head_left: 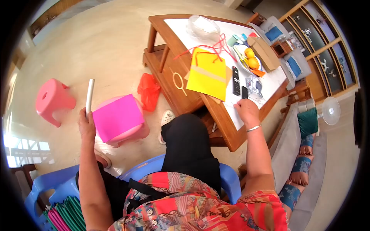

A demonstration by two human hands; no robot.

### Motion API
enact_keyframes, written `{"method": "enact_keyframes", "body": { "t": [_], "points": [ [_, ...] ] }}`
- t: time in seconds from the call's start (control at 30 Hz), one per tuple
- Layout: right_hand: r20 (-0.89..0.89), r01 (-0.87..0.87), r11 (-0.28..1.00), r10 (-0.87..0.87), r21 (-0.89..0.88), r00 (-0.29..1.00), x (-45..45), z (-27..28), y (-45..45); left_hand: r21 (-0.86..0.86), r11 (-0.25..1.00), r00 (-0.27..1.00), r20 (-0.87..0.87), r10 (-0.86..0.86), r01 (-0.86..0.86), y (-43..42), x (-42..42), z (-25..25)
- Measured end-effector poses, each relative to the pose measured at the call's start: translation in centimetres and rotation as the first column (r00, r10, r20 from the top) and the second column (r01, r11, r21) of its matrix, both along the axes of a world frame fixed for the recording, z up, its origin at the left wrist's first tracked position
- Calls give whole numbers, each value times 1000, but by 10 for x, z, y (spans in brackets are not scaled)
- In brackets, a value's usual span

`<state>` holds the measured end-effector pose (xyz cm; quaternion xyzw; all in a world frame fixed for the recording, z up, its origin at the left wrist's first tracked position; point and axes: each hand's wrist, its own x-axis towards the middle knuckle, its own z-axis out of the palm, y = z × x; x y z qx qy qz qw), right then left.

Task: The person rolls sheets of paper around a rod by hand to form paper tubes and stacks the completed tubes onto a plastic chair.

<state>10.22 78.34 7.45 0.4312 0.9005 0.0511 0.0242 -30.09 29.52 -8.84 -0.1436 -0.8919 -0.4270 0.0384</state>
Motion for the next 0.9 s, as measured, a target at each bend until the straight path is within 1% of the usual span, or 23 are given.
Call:
{"method": "enact_keyframes", "body": {
  "t": [0.03,0.1,0.17,0.23,0.3,0.37,0.4,0.43,0.47,0.53,0.57,0.6,0.63,0.67,0.73,0.83,0.87,0.9],
  "points": [
    [29,13,1000,-13,1,1000,0,-2,3,31,999,999,42,12,-13,-2,-2,0],
    [40,12,1000,-13,29,999,1,-6,6,24,999,999,-23,36,-35,-5,-2,0],
    [22,21,1000,-21,-7,1000,2,-1,2,22,997,997,3,76,-76,-6,-7,-2],
    [-39,-5,995,9,101,999,8,2,-7,22,994,995,17,103,-103,-7,-9,0],
    [-190,-52,986,82,161,978,-14,28,-42,38,995,995,-19,96,-95,-8,-7,5],
    [-397,-141,982,181,128,900,-42,46,-74,57,994,996,-8,93,-92,-9,-9,5],
    [-482,-268,958,285,106,829,-58,49,-93,60,993,995,35,96,-98,-7,-7,9],
    [-520,-388,912,396,129,757,-74,39,-99,66,993,993,76,93,-98,-5,-6,14],
    [-514,-375,927,327,11,793,-97,45,-129,59,993,992,88,94,-99,-3,-4,16],
    [-476,-497,863,399,-95,784,-139,30,-164,50,994,991,104,87,-93,-2,-2,11],
    [-503,-596,794,469,-121,726,-160,10,-177,47,995,990,113,84,-90,-1,-1,9],
    [-532,-687,711,527,-151,662,-181,-10,-191,5,996,989,125,83,-84,-2,2,11],
    [-427,-713,668,592,-213,683,-200,-35,-199,-14,997,990,124,73,-71,-4,3,11],
    [-338,-763,597,685,-247,645,-220,-57,-212,-34,998,990,122,64,-60,-5,4,10],
    [-362,-866,438,787,-241,499,-247,-113,-231,-50,998,993,111,51,-46,-11,2,7],
    [-289,-933,311,890,-181,353,-262,-168,-250,-90,993,986,142,83,-71,-17,2,14],
    [-266,-925,300,895,-234,358,-262,-180,-250,-86,994,986,147,81,-69,-18,1,16],
    [-244,-937,294,910,-191,335,-262,-188,-252,-82,994,985,154,81,-69,-20,0,17]
  ]
}}
